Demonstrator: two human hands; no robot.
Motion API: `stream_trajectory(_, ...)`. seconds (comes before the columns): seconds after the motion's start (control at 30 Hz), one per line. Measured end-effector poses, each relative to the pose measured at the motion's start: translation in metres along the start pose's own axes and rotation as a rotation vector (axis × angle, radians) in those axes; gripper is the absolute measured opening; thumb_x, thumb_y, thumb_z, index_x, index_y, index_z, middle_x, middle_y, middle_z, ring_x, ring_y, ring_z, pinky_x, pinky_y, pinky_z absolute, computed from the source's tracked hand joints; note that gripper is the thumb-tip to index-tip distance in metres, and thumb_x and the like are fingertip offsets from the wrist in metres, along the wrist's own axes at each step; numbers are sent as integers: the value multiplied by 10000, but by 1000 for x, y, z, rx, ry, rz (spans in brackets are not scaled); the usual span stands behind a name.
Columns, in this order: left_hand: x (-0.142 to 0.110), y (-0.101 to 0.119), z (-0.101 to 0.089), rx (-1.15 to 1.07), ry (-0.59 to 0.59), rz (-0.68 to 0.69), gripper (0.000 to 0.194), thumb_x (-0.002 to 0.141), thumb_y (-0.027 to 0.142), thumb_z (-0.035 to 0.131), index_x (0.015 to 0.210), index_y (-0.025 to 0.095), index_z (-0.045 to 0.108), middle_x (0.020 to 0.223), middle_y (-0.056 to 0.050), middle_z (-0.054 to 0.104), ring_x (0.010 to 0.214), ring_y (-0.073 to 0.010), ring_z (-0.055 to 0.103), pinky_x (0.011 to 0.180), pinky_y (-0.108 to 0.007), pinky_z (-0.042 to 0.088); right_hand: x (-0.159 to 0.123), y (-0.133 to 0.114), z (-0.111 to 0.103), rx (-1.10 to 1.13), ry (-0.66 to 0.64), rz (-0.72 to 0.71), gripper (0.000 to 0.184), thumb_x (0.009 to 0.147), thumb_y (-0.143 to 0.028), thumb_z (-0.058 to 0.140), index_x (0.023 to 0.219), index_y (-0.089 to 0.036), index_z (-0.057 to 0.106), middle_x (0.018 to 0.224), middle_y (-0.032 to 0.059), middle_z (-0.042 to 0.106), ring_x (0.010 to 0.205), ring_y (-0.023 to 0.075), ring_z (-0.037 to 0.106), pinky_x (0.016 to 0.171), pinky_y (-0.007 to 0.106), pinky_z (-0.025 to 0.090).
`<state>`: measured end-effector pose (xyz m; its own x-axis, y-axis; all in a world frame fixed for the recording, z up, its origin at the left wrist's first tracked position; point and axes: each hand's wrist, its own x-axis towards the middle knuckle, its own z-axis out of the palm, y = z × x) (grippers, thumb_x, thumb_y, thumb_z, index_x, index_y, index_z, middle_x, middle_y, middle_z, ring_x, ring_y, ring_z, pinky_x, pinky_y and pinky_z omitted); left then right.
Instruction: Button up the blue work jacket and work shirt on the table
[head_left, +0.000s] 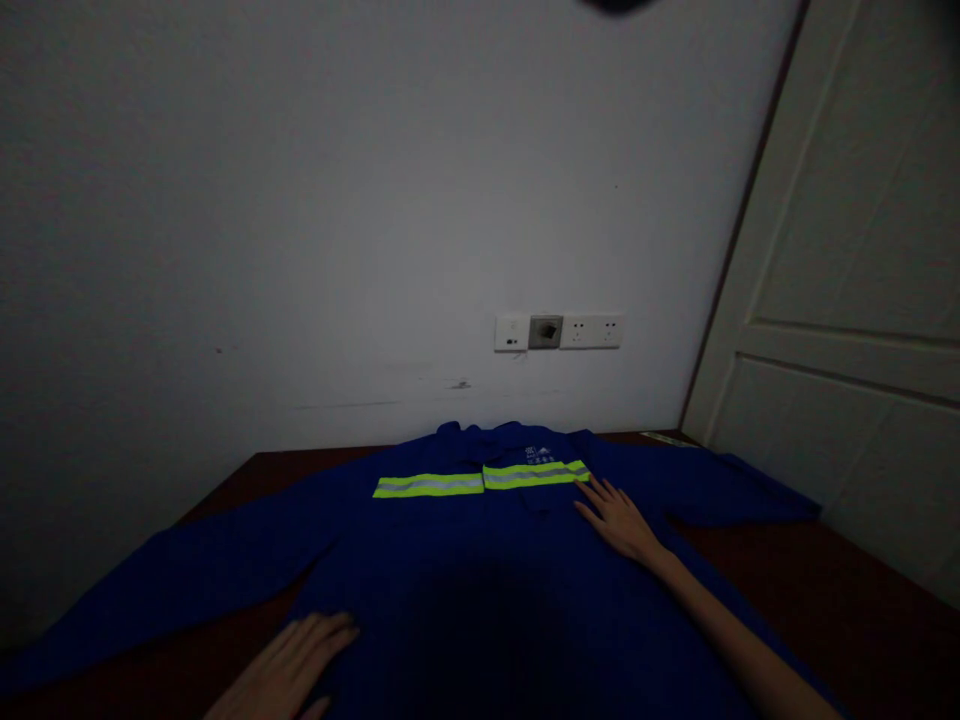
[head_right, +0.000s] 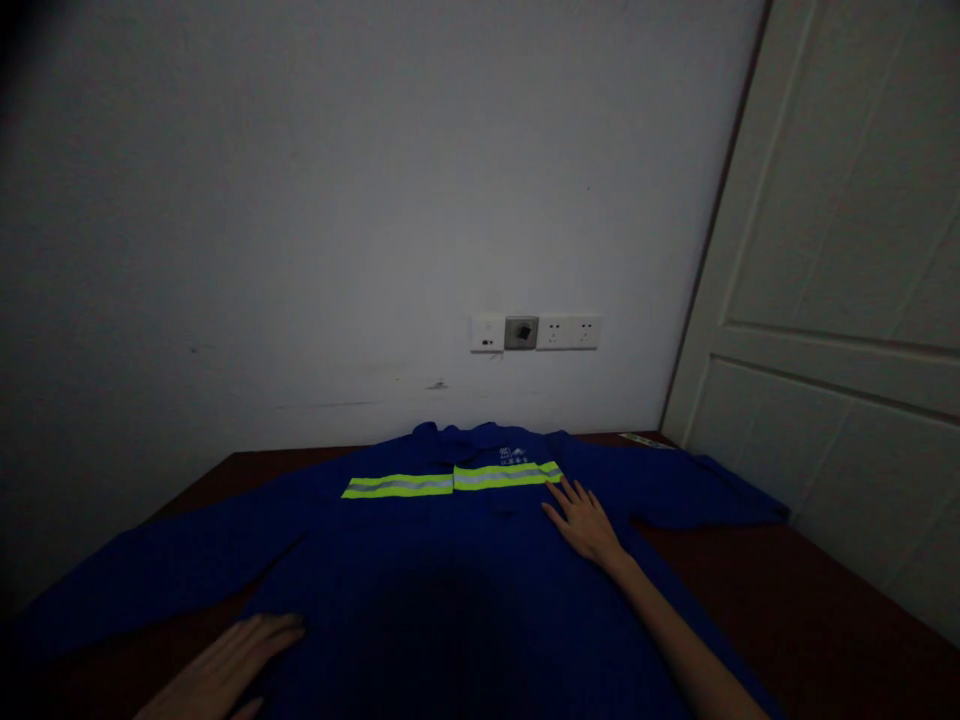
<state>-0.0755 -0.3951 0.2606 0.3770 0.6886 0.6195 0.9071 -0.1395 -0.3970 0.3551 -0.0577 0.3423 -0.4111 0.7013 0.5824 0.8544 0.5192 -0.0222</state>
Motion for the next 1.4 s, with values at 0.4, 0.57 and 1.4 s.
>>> stream_trajectory(0.4,213,-103,65,-30,-346,-569,644,854,486,231,1372,107,281,1450,-123,171,1325,-323,137,1031,-540,160,40,47,-33,184,189,163,491,903,-385,215,1182,-148,543,1201,94,559,1091,194,519,952,296,361)
stream_trajectory(0.57,204,-127,84,-93,-449,-611,651,836,544,177,1402,226,123,1463,-82,94,1328,-347,69,954,-652,148,79,105,-25,-27,-15,304,543,879,-464,246,1344,-208,357,1419,107,287,1307,287,224,1008,516,225)
stream_trajectory(1.4,202,-118,79,-131,-506,-612,666,831,574,131,1406,240,87,1467,-90,46,1329,-352,61,921,-678,164,89,151,3,-67,-112,634,737,766,-680,201,1384,-281,250,1462,99,169,1314,333,170,1018,540,141)
